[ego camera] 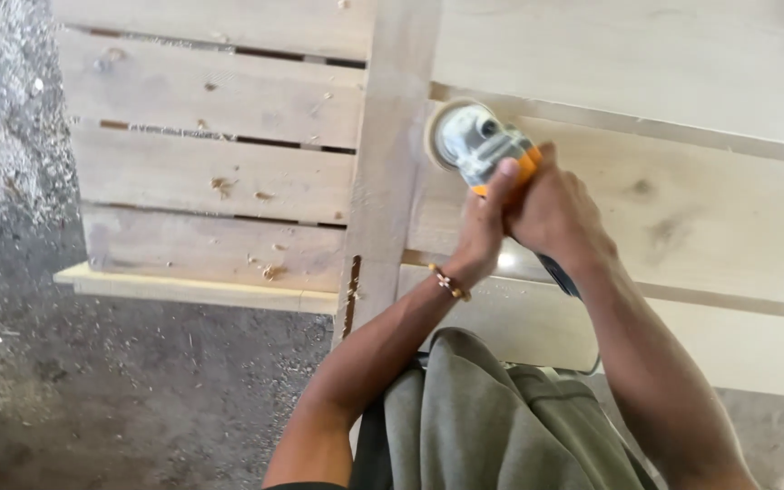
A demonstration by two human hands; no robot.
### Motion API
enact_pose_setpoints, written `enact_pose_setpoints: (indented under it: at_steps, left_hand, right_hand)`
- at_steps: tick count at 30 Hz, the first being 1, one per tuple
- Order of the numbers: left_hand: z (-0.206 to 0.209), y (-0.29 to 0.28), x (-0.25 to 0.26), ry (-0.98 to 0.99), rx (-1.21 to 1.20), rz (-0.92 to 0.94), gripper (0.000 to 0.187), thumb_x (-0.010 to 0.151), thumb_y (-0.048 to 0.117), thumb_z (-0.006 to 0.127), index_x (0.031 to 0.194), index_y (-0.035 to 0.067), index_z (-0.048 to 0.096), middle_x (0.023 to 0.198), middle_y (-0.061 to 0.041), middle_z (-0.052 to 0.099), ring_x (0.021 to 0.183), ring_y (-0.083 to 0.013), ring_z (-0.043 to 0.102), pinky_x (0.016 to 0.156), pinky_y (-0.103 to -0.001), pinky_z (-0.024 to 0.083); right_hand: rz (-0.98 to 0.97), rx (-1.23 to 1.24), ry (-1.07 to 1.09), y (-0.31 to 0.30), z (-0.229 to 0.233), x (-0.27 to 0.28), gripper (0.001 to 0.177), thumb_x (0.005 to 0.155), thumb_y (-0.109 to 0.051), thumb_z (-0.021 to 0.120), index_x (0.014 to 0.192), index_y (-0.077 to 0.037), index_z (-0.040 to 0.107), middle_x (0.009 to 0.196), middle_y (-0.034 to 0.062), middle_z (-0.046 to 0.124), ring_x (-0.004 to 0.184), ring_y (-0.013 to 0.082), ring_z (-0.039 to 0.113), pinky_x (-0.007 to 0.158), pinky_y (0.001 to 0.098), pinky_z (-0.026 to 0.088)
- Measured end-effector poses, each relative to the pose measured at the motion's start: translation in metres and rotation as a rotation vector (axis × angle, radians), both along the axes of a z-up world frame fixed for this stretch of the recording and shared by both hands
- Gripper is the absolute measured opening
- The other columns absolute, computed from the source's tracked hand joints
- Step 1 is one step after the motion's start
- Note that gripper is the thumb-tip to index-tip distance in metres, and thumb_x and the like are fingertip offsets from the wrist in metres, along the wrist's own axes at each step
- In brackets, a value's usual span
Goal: The person sands a wooden door by holding an angle grinder with a sanding attachment with both hands and moving it across the surface and edges of the door in several passes.
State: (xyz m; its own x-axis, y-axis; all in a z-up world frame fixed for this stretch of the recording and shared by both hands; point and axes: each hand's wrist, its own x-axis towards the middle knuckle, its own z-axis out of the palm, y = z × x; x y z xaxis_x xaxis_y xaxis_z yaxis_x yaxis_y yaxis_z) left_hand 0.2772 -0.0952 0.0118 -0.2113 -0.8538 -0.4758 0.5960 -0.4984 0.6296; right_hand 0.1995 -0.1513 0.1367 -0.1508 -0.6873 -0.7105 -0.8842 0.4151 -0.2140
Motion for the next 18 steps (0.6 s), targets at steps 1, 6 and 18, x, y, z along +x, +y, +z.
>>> enact_pose_setpoints:
  at_steps: [1, 6, 18]
  left_hand:
    - [-0.008, -0.001, 0.010, 0.002, -0.002, 0.018, 0.071, 0.099, 0.056, 0.063, 0.142, 0.000, 0.056, 0.132, -0.011, 0.063, 0.118, -0.0147, 0.062, 0.103, -0.033, 0.051]
    - [0.016, -0.005, 0.026, 0.010, -0.018, 0.139, 0.075, 0.093, 0.059, 0.062, 0.137, -0.001, 0.051, 0.127, -0.019, 0.062, 0.115, -0.0271, 0.067, 0.098, -0.041, 0.059]
    - [0.007, 0.009, 0.038, -0.195, -0.003, 0.044, 0.078, 0.097, 0.065, 0.053, 0.129, -0.006, 0.061, 0.106, -0.016, 0.066, 0.088, -0.0252, 0.069, 0.072, -0.037, 0.061]
  right_hand:
    - [0.018, -0.002, 0.002, -0.003, -0.004, 0.011, 0.065, 0.088, -0.036, 0.078, 0.130, -0.002, 0.041, 0.097, 0.0250, 0.075, 0.089, 0.0398, 0.073, 0.076, 0.0492, 0.059]
    - [0.112, 0.060, -0.016, -0.006, -0.002, 0.029, 0.069, 0.086, -0.029, 0.074, 0.138, -0.004, 0.035, 0.099, 0.0197, 0.076, 0.085, 0.0375, 0.077, 0.074, 0.0470, 0.064]
    - [0.064, 0.022, -0.068, 0.005, -0.009, 0.043, 0.066, 0.086, -0.031, 0.072, 0.137, -0.005, 0.039, 0.101, 0.0227, 0.077, 0.085, 0.0383, 0.079, 0.074, 0.0473, 0.066]
